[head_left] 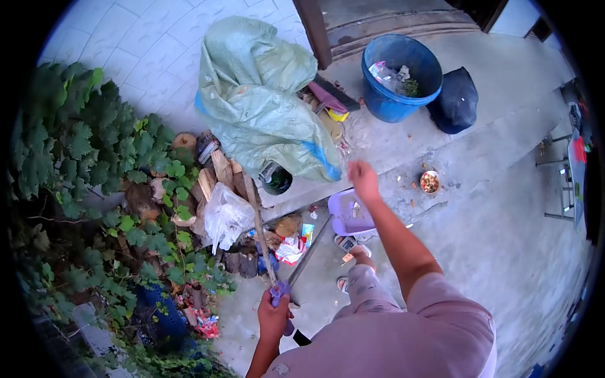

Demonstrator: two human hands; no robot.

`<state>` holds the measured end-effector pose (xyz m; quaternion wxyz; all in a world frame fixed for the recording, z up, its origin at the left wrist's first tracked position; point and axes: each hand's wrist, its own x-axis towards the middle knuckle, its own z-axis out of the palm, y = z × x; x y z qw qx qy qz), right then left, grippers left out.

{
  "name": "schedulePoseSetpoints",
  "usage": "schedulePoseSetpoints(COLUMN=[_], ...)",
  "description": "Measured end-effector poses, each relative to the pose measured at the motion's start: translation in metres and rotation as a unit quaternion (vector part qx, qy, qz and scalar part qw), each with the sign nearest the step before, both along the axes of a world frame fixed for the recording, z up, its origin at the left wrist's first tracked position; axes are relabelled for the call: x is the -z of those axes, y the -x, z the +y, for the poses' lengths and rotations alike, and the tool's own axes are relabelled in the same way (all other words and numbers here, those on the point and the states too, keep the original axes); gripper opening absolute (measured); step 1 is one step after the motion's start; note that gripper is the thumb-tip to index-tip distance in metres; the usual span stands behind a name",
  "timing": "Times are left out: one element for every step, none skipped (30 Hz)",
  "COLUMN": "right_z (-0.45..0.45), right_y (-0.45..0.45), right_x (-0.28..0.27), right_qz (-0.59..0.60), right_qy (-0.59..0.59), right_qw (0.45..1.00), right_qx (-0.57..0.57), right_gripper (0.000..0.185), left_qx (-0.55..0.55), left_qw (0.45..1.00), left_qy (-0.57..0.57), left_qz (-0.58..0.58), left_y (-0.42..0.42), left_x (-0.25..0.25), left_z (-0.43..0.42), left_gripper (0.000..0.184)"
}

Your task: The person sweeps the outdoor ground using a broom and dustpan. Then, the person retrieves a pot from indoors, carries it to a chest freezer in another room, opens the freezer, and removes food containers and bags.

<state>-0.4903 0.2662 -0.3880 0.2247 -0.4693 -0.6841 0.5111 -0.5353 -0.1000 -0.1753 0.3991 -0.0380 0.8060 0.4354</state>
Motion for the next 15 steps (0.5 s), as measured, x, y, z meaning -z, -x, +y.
schedulePoseSetpoints(right_z=[0.029,0.046,0.052,0.057,0.059,0.056,0.056,0.056,0.040,0.029,0.016,0.004,-0.008,-0.017,-0.028], right_y=[0.024,0.046,0.058,0.066,0.074,0.077,0.075,0.074,0.074,0.080,0.088,0.103,0.132,0.165,0.209], right_x=[0.007,0.014,-0.005,-0.050,-0.081,-0.087,-0.094,-0.101,-0.117,-0.143,-0.176,-0.204,-0.224,-0.249,-0.259], right_qz=[0.047,0.094,0.095,0.084,0.066,0.065,0.046,0.027,0.162,0.158,0.206,0.257,0.310,0.363,0.422], right_qy=[-0.031,-0.062,-0.055,0.119,0.287,0.291,0.261,0.225,0.207,0.207,0.233,0.256,0.243,0.234,0.233], right_qw=[0.998,0.994,0.994,0.988,0.951,0.949,0.942,0.926,0.923,0.922,0.914,0.903,0.894,0.880,0.858], right_qx=[0.009,0.016,0.005,-0.045,-0.093,-0.102,-0.204,-0.302,-0.281,-0.286,-0.260,-0.231,-0.212,-0.199,-0.176], right_gripper=[0.026,0.030,0.030,0.033,0.037,0.037,0.038,0.040,0.039,0.039,0.037,0.035,0.032,0.033,0.038], left_qx=[0.007,0.011,0.005,-0.006,-0.008,-0.008,-0.008,-0.014,-0.001,0.013,0.008,0.003,0.001,0.002,0.003], left_qw=[1.000,1.000,1.000,1.000,1.000,1.000,0.999,0.999,0.999,0.999,0.999,0.999,0.999,0.999,0.999], left_qy=[0.006,0.010,0.013,0.020,0.024,0.025,0.031,0.025,0.034,0.046,0.047,0.047,0.045,0.042,0.042], left_qz=[0.006,0.011,0.013,0.015,0.014,0.013,0.019,0.022,0.023,0.022,0.018,0.020,0.024,0.027,0.025], left_y=[0.002,0.002,0.001,0.000,0.001,0.001,0.003,0.007,0.009,0.009,0.007,0.008,0.011,0.011,0.012], left_x=[0.001,0.003,0.008,0.007,0.005,0.003,0.003,0.002,0.000,-0.003,-0.004,-0.004,-0.004,-0.003,-0.001], left_z=[0.004,0.006,0.003,0.004,0.008,0.010,0.011,0.014,0.017,0.018,0.018,0.019,0.022,0.025,0.026], left_gripper=[0.028,0.028,0.030,0.030,0.032,0.034,0.035,0.035,0.036,0.037,0.037,0.036,0.035,0.035,0.035])
